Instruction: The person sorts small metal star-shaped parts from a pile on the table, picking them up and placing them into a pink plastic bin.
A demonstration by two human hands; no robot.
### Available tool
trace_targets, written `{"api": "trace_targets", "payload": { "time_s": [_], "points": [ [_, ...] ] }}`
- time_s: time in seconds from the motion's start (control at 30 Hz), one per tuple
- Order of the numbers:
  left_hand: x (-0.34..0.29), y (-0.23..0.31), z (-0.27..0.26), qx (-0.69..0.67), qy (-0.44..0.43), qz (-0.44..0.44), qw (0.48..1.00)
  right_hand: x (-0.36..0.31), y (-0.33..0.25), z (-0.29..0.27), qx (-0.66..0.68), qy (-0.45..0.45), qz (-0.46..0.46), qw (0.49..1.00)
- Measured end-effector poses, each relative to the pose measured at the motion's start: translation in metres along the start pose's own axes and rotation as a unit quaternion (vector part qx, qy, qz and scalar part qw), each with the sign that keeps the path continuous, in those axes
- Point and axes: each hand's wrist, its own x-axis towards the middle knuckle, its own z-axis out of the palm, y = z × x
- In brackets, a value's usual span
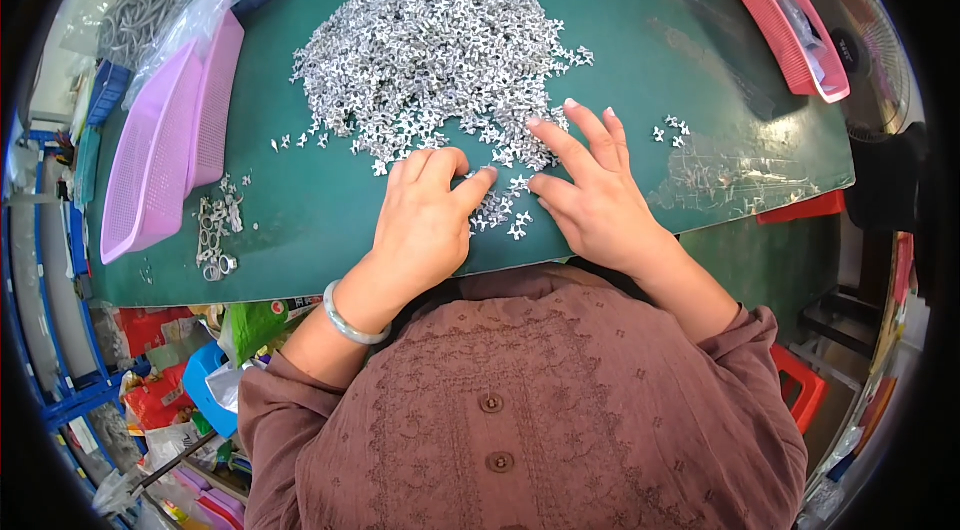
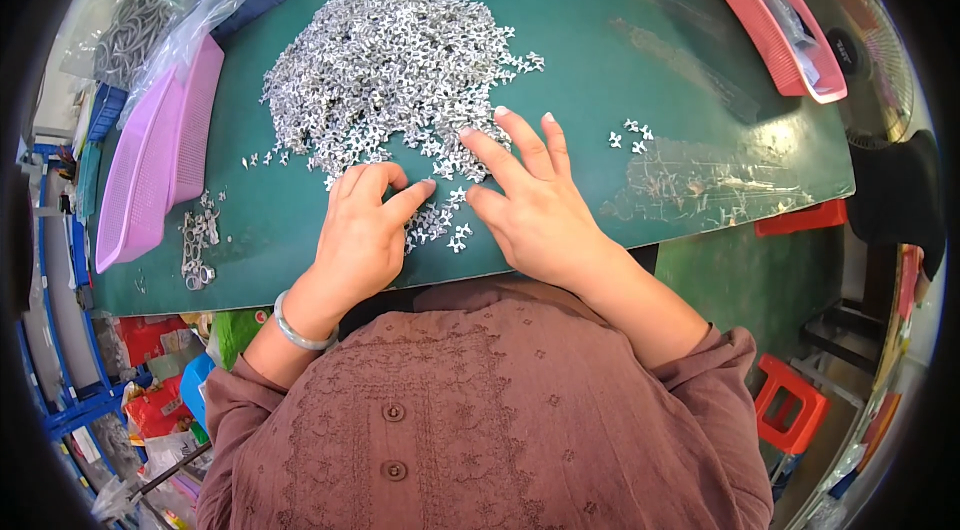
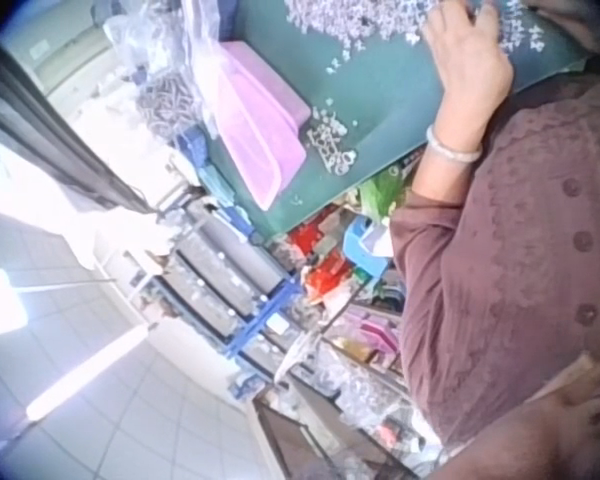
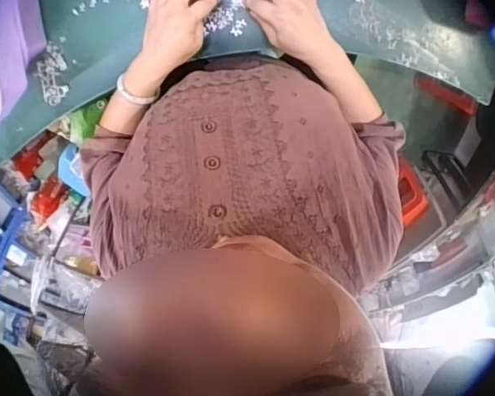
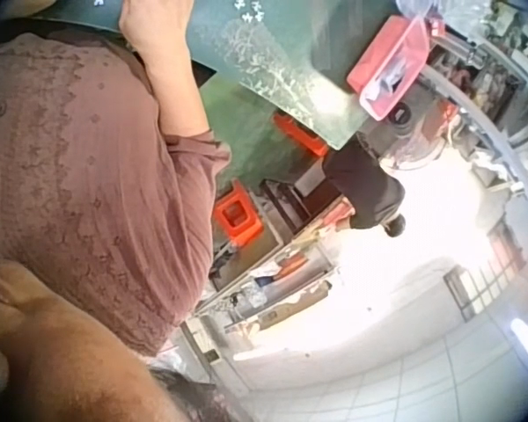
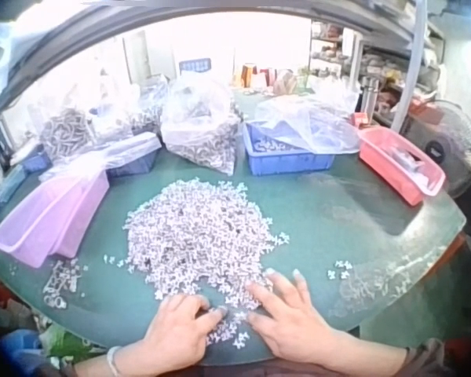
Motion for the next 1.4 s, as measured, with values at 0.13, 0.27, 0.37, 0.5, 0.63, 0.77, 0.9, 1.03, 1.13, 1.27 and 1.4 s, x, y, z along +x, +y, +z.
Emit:
{"api": "trace_targets", "payload": {
  "time_s": [0.13,0.27,0.37,0.5,0.63,0.77,0.9,1.03,1.13,1.27,1.4],
  "points": [
    [0.000,0.002,0.000,-0.005,0.009,-0.003,1.000,-0.001,0.000,0.000,0.015,0.007,0.004,1.000],
    [0.001,0.005,0.000,-0.027,0.010,0.038,0.999,-0.001,-0.001,0.003,0.023,0.015,0.011,1.000],
    [-0.002,0.007,0.005,-0.031,0.006,0.054,0.998,-0.001,-0.001,0.003,0.025,0.023,0.010,0.999],
    [-0.004,0.006,0.006,-0.031,0.005,0.054,0.998,-0.003,-0.001,0.003,0.025,0.030,0.010,0.999],
    [-0.003,0.006,0.006,-0.033,0.010,0.057,0.998,-0.004,-0.001,0.001,0.023,0.025,0.017,0.999],
    [-0.003,0.007,0.005,-0.032,0.008,0.059,0.998,-0.006,0.001,0.001,0.018,0.036,0.019,0.999],
    [-0.003,0.008,0.004,-0.034,0.011,0.058,0.998,-0.009,0.002,0.001,0.030,0.037,0.023,0.999],
    [-0.002,0.008,0.002,-0.061,0.024,0.055,0.996,-0.011,0.003,0.001,0.042,0.042,0.027,0.998],
    [-0.004,0.007,0.001,-0.072,0.025,0.062,0.995,-0.011,0.002,0.000,0.042,0.043,0.034,0.998],
    [-0.004,0.019,0.003,-0.069,-0.005,0.059,0.996,-0.012,0.003,0.002,0.037,0.046,0.031,0.998],
    [0.002,0.024,0.003,-0.012,-0.059,0.040,0.997,-0.013,0.003,0.001,0.044,0.047,0.024,0.998]
  ]
}}
